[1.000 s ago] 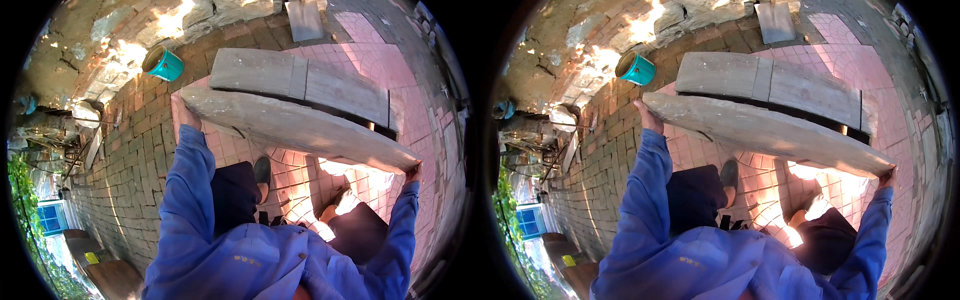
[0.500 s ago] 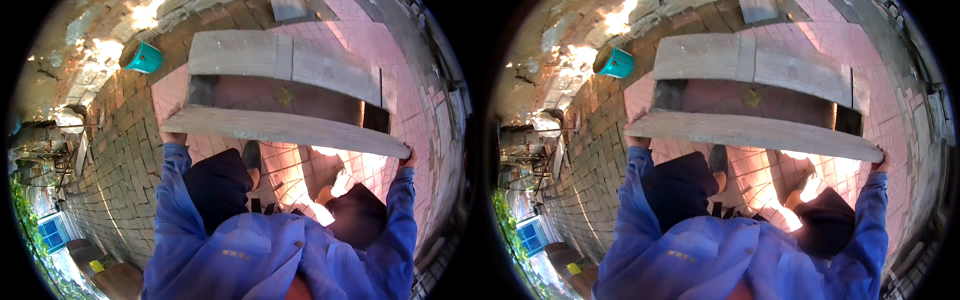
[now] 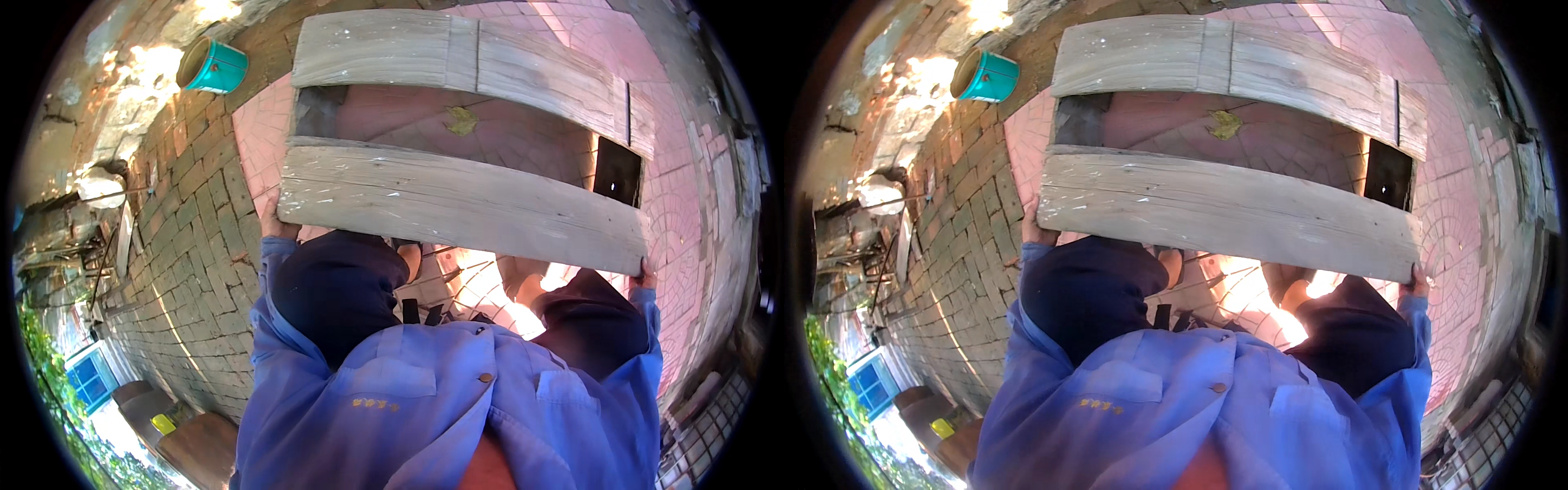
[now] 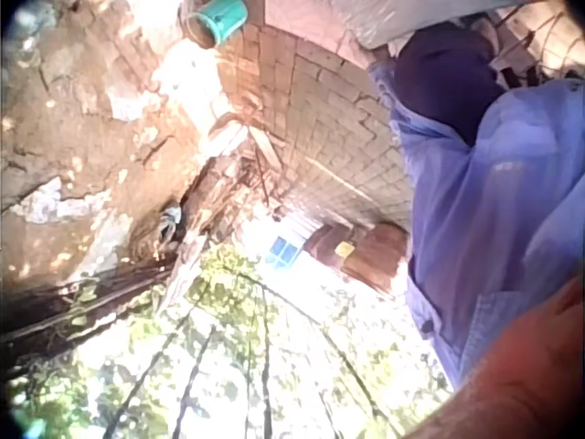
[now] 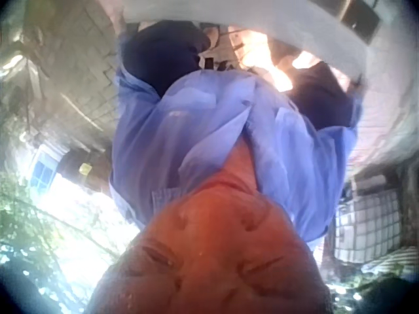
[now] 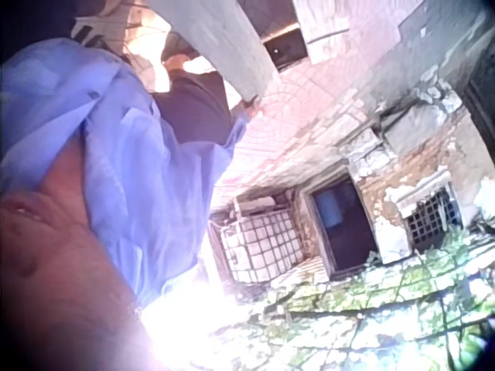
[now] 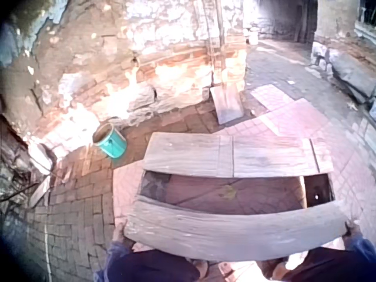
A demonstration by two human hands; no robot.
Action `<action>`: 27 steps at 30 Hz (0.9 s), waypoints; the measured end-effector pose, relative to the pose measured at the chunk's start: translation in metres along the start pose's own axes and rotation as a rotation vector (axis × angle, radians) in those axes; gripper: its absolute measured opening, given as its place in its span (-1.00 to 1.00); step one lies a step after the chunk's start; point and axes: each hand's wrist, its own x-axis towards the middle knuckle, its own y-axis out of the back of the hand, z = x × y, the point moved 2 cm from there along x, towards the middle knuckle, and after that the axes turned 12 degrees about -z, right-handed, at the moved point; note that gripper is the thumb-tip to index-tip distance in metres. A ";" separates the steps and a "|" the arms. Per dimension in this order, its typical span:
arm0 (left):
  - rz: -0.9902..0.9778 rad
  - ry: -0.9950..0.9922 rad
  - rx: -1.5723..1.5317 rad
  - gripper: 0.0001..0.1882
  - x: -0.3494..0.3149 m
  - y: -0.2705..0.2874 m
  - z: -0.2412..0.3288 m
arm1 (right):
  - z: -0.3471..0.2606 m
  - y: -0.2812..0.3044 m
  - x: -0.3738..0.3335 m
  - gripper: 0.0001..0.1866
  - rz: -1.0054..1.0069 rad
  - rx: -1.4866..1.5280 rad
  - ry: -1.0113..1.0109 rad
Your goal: The person assembles a wooden box by hand, using a hammer to drive nails into the wooden planks. They position the planks, hammer nails, and adjust the structure to form the box.
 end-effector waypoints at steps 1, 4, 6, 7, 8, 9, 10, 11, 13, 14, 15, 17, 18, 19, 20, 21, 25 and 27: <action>0.028 -0.001 -0.002 -0.56 -0.001 0.003 0.000 | 0.001 -0.001 0.001 -0.65 -0.009 -0.008 0.007; 0.111 -0.018 -0.002 -0.60 -0.003 0.005 -0.004 | 0.005 -0.001 0.004 -0.68 -0.052 -0.032 0.008; 0.066 -0.011 0.022 -0.62 -0.004 -0.001 -0.003 | 0.012 0.000 0.004 -0.68 -0.018 -0.049 0.021; 0.044 -0.012 0.029 -0.63 -0.006 -0.003 -0.001 | 0.013 0.004 0.007 -0.68 -0.005 -0.060 0.029; 0.087 -0.023 0.059 -0.64 -0.006 0.004 -0.002 | 0.014 0.006 0.011 -0.65 -0.050 -0.066 -0.009; 0.130 -0.034 0.089 -0.64 -0.005 0.013 -0.004 | 0.013 0.010 0.014 -0.62 -0.096 -0.070 -0.047; 0.167 -0.043 0.118 -0.64 -0.001 0.020 -0.005 | 0.013 0.019 0.017 -0.59 -0.138 -0.074 -0.080; 0.162 -0.009 0.138 -0.65 0.003 0.021 -0.008 | 0.006 0.030 0.019 -0.60 -0.095 -0.123 -0.092; 0.162 0.055 0.198 -0.65 0.008 0.021 -0.006 | 0.005 0.040 0.024 -0.62 -0.015 -0.204 -0.128; 0.169 0.051 0.251 -0.63 0.009 0.020 -0.002 | 0.009 0.038 0.027 -0.63 -0.020 -0.181 -0.145; 0.176 0.048 0.304 -0.62 0.012 0.020 0.001 | 0.010 0.037 0.029 -0.63 -0.024 -0.158 -0.161; 0.198 0.065 0.397 -0.56 0.016 0.037 0.010 | 0.018 0.030 0.041 -0.65 -0.020 -0.123 -0.171; 0.204 0.079 0.432 -0.51 0.023 0.062 0.018 | 0.021 0.030 0.054 -0.65 -0.013 -0.113 -0.152; 0.208 0.110 0.463 -0.46 0.030 0.060 0.018 | 0.020 0.030 0.058 -0.66 0.010 -0.109 -0.138; 0.245 0.123 0.536 -0.41 0.036 0.057 0.015 | 0.017 0.032 0.059 -0.63 0.081 -0.212 -0.144; 0.246 0.155 0.622 -0.35 0.058 0.009 0.005 | 0.016 0.051 0.043 -0.61 0.188 -0.300 -0.138; 0.443 0.278 0.985 -0.17 0.067 0.004 0.006 | 0.014 0.028 0.045 -0.48 0.140 -0.342 -0.154; 0.443 0.187 1.086 -0.17 0.063 0.035 0.025 | 0.032 -0.002 0.048 -0.47 0.073 -0.290 -0.198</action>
